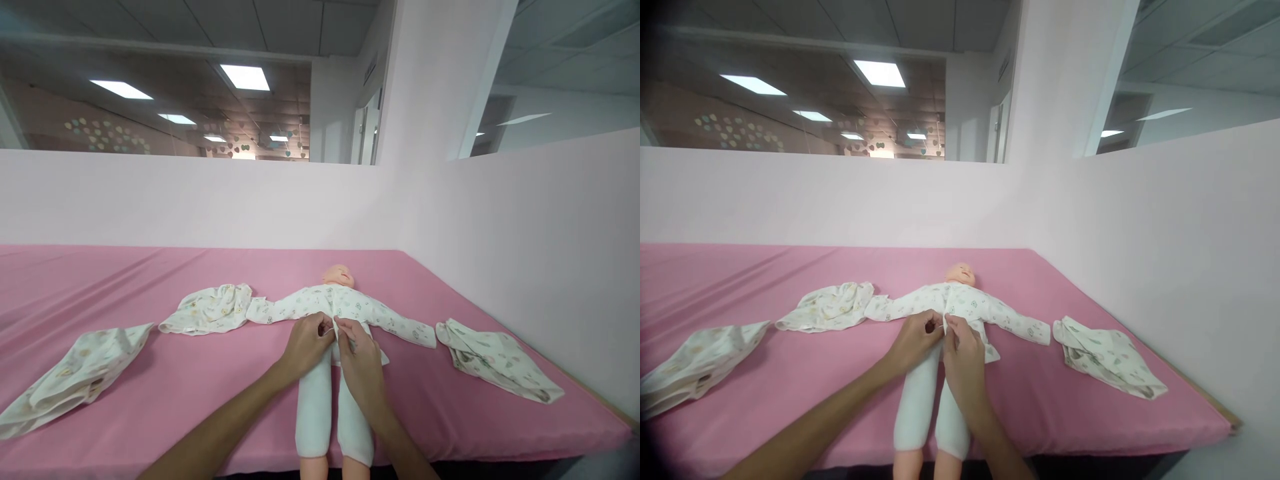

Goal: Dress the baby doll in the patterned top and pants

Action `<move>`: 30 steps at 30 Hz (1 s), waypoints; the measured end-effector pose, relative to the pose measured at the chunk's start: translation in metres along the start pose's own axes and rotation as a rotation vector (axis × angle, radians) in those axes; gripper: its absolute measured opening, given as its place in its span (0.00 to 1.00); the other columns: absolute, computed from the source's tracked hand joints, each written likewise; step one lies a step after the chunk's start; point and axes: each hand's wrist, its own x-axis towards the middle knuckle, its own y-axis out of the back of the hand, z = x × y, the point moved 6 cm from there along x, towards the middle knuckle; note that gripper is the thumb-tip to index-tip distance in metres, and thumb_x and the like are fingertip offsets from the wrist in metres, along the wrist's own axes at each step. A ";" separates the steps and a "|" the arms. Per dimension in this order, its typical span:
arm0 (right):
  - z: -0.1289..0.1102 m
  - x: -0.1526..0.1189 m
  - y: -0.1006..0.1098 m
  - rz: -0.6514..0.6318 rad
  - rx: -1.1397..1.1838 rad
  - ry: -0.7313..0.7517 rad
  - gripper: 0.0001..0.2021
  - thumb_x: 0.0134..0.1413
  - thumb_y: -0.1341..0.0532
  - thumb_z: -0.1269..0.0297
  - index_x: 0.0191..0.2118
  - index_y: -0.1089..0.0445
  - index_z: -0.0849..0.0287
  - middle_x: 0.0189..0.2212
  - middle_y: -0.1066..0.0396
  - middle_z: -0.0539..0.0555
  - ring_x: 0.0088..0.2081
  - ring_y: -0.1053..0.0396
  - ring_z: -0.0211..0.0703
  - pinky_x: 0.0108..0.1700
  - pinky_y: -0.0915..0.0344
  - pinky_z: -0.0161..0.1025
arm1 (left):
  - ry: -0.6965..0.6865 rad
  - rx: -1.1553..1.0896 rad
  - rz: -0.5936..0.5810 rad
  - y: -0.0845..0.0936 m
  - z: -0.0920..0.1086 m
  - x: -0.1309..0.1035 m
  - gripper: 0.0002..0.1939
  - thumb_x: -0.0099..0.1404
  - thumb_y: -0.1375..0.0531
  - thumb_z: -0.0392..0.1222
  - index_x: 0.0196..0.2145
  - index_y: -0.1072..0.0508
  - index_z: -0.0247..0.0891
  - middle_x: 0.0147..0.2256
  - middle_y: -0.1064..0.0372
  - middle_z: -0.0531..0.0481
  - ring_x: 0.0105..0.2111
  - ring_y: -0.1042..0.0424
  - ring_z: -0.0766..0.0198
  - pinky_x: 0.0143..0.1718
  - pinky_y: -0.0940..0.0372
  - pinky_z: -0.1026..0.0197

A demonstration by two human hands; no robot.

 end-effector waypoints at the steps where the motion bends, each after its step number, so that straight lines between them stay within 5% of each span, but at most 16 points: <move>1: 0.000 0.001 0.000 0.002 0.002 -0.003 0.15 0.62 0.49 0.61 0.48 0.29 0.54 0.46 0.26 0.53 0.49 0.30 0.46 0.51 0.36 0.46 | 0.004 0.002 0.005 0.000 -0.001 0.000 0.09 0.61 0.47 0.41 0.24 0.39 0.38 0.23 0.38 0.56 0.25 0.43 0.68 0.27 0.49 0.64; 16: -0.004 -0.019 0.003 0.000 -0.075 -0.029 0.18 0.61 0.48 0.59 0.53 0.31 0.55 0.51 0.29 0.55 0.55 0.34 0.50 0.55 0.38 0.49 | -0.070 0.110 0.028 -0.005 -0.001 -0.003 0.07 0.62 0.50 0.35 0.26 0.41 0.39 0.28 0.36 0.53 0.30 0.39 0.63 0.32 0.46 0.60; 30: -0.004 -0.008 0.007 0.060 0.054 -0.093 0.13 0.57 0.44 0.57 0.43 0.28 0.55 0.41 0.24 0.54 0.45 0.28 0.48 0.46 0.32 0.42 | -0.108 0.217 0.037 -0.007 0.000 -0.003 0.09 0.66 0.50 0.37 0.27 0.42 0.39 0.29 0.37 0.52 0.31 0.40 0.63 0.32 0.46 0.61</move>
